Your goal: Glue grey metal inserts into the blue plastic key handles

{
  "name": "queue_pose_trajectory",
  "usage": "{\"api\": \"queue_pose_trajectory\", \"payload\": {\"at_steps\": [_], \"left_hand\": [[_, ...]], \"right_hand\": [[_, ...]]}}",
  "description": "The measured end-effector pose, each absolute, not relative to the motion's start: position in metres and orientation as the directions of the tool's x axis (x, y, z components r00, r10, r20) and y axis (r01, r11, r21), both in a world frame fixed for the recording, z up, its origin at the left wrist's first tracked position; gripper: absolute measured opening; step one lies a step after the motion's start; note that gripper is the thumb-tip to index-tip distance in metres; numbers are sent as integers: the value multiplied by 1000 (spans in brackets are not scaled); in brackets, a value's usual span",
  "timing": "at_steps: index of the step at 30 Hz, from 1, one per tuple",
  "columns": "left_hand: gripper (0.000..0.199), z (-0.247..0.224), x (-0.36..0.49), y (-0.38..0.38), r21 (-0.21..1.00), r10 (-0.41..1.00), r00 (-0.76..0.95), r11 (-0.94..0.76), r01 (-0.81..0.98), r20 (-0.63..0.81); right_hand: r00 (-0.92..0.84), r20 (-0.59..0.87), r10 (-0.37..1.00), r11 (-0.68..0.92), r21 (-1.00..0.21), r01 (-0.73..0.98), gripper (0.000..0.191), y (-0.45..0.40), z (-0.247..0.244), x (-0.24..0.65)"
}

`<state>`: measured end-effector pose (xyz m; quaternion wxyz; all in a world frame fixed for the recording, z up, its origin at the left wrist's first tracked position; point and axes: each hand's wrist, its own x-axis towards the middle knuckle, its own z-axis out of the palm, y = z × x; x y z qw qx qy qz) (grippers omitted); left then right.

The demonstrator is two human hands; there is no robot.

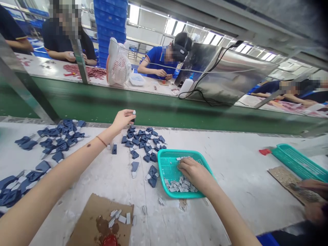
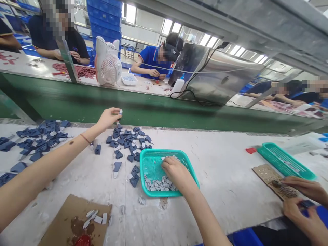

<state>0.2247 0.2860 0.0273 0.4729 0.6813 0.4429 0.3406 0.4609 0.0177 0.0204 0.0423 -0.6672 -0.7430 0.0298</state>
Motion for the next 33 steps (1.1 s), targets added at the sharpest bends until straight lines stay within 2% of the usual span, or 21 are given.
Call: {"api": "queue_pose_trajectory", "payload": {"at_steps": [3,8,11,14,19,23,33], "left_hand": [[20,36,196,254,997,930,363,38,74,-63],[7,47,139,187,941,876,417,316,-119,-241],[14,51,110,146,887,849,414,427,-175,-328],[26,48,88,110,811,835,375,515,-276,-402],[31,29,62,62,737,856,331,513,-441,-398],[28,16,50,37,719,878,303,477,-505,-370],[30,-1,28,19,781,861,320,497,-377,-394]], "right_hand": [[-106,8,994,107,-94,990,27,16,19,459],[-64,1,998,63,-124,990,22,12,14,460],[-25,-1,1000,25,-141,990,19,12,12,463],[-3,20,1000,6,-149,989,24,14,10,464],[-14,61,998,25,-181,983,32,20,9,455],[-33,38,999,41,-235,971,30,23,10,444],[102,7,995,-95,-316,944,34,16,11,442]]}}
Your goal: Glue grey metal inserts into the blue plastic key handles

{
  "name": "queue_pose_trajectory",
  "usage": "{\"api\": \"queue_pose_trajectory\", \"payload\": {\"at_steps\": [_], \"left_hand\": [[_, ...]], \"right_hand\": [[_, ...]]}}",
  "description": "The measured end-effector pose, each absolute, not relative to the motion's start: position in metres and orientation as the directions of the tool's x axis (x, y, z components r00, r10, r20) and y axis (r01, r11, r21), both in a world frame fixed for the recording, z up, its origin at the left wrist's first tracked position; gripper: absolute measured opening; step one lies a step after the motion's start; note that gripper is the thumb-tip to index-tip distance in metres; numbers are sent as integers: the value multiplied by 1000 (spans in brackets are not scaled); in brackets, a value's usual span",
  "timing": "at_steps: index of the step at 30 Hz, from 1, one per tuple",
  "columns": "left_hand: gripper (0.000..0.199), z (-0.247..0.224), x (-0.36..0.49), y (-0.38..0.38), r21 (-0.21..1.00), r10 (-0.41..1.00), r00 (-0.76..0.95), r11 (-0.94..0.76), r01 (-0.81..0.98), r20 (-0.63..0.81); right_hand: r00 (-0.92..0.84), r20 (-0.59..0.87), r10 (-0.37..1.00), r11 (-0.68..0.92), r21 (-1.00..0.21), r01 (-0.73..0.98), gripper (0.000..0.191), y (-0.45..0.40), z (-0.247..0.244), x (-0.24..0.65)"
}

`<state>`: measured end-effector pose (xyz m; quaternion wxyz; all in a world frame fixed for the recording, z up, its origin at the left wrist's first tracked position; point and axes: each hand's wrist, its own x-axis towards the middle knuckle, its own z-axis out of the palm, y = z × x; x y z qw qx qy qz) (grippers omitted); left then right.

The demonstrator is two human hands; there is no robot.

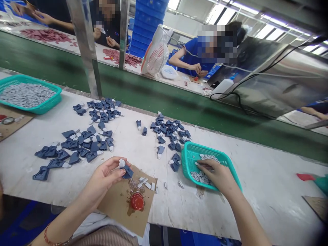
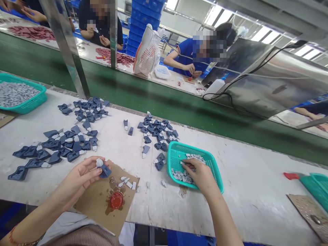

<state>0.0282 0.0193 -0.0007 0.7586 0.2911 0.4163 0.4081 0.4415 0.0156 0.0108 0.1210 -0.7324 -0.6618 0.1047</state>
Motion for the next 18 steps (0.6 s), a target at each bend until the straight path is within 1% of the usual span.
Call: {"api": "queue_pose_trajectory", "payload": {"at_steps": [7,11,13,15,17,18], "left_hand": [[30,-4,23,18,792,837,333,530,-303,-433],[29,-5,19,15,781,835,329,537,-318,-440],[27,-7,17,13,782,839,318,533,-322,-441],[24,-9,15,10,785,842,308,531,-320,-443],[23,-11,14,8,784,843,305,529,-323,-443],[22,-11,13,7,783,841,311,532,-322,-444]], "right_hand": [[124,2,992,-116,-323,939,28,21,17,432],[168,74,983,-133,-342,930,28,13,31,411],[161,105,981,-113,-363,925,26,4,41,386],[86,82,993,-46,-399,916,19,-8,50,351],[-104,5,995,93,-495,864,8,-19,57,313],[-191,-35,981,142,-544,827,7,-23,60,294]]}}
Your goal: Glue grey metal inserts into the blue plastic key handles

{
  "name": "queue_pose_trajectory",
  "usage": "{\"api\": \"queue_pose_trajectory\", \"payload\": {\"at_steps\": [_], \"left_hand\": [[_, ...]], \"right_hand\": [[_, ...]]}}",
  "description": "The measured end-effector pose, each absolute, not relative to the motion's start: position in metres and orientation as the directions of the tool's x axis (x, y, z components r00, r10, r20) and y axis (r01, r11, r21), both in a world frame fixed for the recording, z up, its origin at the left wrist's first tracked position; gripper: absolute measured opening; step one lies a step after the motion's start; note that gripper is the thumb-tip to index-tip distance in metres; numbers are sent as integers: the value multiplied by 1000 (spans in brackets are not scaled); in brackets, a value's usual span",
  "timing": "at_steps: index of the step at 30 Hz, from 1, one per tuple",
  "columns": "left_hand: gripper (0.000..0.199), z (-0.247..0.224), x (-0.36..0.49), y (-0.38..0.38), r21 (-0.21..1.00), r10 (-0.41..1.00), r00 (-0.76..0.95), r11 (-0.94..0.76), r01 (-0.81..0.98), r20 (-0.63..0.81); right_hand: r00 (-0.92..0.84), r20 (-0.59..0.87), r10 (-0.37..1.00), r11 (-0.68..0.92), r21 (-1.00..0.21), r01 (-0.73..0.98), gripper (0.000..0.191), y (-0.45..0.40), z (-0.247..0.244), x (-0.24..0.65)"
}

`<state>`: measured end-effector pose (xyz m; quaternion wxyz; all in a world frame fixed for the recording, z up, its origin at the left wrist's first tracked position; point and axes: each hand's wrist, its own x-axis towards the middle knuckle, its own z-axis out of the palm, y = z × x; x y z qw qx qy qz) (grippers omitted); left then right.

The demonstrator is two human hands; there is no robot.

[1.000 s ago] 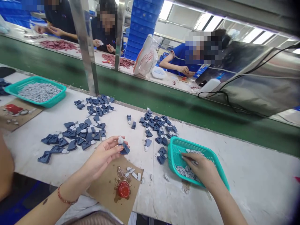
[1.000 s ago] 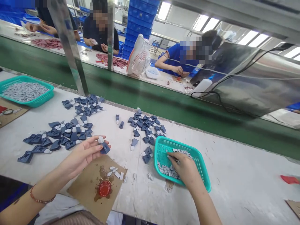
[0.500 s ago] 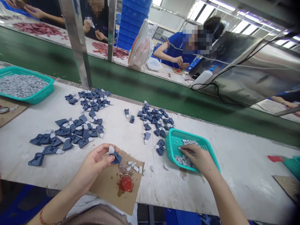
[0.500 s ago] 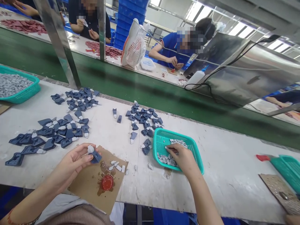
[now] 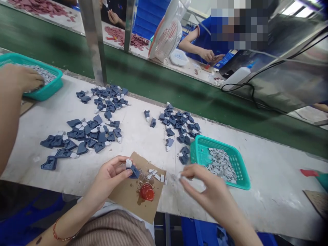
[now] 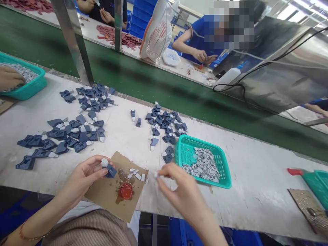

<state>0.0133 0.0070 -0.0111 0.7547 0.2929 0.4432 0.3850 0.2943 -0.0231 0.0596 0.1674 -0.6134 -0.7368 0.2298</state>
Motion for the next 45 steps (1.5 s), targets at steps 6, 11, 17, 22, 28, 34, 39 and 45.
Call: {"api": "queue_pose_trajectory", "payload": {"at_steps": [6,11,17,22,28,34,39,45], "left_hand": [[21,-8,12,1,769,822,373,550,-326,-431],[21,-6,12,-5,758,826,398,541,-364,-399],[17,-9,9,-9,780,855,385,492,-387,-348],[14,-10,7,-11,794,854,401,481,-371,-331],[14,-10,11,-13,794,867,394,461,-396,-307],[13,-9,21,-12,761,888,381,430,-486,-259],[12,-10,30,-13,774,926,334,339,-535,-175],[12,-8,33,-15,780,942,315,281,-559,-114]], "right_hand": [[-399,-249,882,191,-587,787,15,-31,62,232],[-454,-295,840,253,-528,811,16,-24,61,224],[-451,-353,820,282,-435,855,16,-23,60,217],[-451,-388,804,295,-399,869,16,-25,58,213],[-437,-346,830,289,-403,868,16,-24,63,213],[-322,-205,924,117,-652,750,9,-16,82,219],[-299,-163,940,93,-720,687,9,-12,90,211],[-332,-187,925,106,-711,695,11,-9,92,201]]}}
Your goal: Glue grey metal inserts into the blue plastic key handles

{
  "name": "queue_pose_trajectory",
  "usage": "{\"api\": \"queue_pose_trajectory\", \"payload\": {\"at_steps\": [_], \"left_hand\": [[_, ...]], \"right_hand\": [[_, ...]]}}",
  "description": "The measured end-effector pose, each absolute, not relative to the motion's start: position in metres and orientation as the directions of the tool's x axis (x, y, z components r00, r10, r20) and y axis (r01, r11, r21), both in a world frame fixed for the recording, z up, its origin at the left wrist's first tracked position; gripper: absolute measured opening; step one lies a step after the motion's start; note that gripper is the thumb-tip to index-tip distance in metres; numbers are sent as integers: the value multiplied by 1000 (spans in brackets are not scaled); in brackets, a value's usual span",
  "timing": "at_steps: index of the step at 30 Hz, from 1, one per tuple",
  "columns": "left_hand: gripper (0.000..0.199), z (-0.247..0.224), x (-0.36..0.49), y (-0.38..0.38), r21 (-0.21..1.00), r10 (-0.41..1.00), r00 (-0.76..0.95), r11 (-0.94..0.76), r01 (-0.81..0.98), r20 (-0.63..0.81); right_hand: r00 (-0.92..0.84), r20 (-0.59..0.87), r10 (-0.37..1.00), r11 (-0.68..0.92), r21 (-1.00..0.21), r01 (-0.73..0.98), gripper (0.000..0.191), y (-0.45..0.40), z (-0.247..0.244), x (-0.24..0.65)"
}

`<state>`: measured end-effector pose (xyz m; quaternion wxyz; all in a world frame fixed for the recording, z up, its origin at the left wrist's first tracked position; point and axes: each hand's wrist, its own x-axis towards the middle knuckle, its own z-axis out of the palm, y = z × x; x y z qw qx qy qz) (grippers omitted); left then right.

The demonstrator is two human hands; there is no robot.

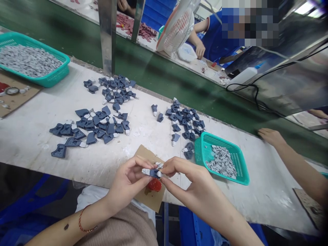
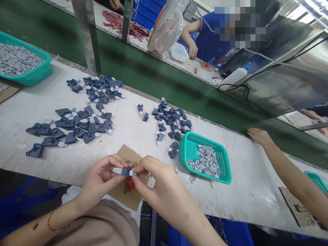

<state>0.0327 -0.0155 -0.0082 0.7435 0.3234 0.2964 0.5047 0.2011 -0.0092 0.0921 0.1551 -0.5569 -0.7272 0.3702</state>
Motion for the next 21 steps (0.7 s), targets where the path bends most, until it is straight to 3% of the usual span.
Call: {"api": "queue_pose_trajectory", "payload": {"at_steps": [14,21], "left_hand": [[17,-9,30,-17,848,957,284,204,-490,-66],[15,-10,32,-12,791,952,278,270,-549,-131]], "right_hand": [[-343,-203,917,135,-652,746,14,-5,89,195],[-338,-158,928,163,-645,747,16,-9,83,197]]}}
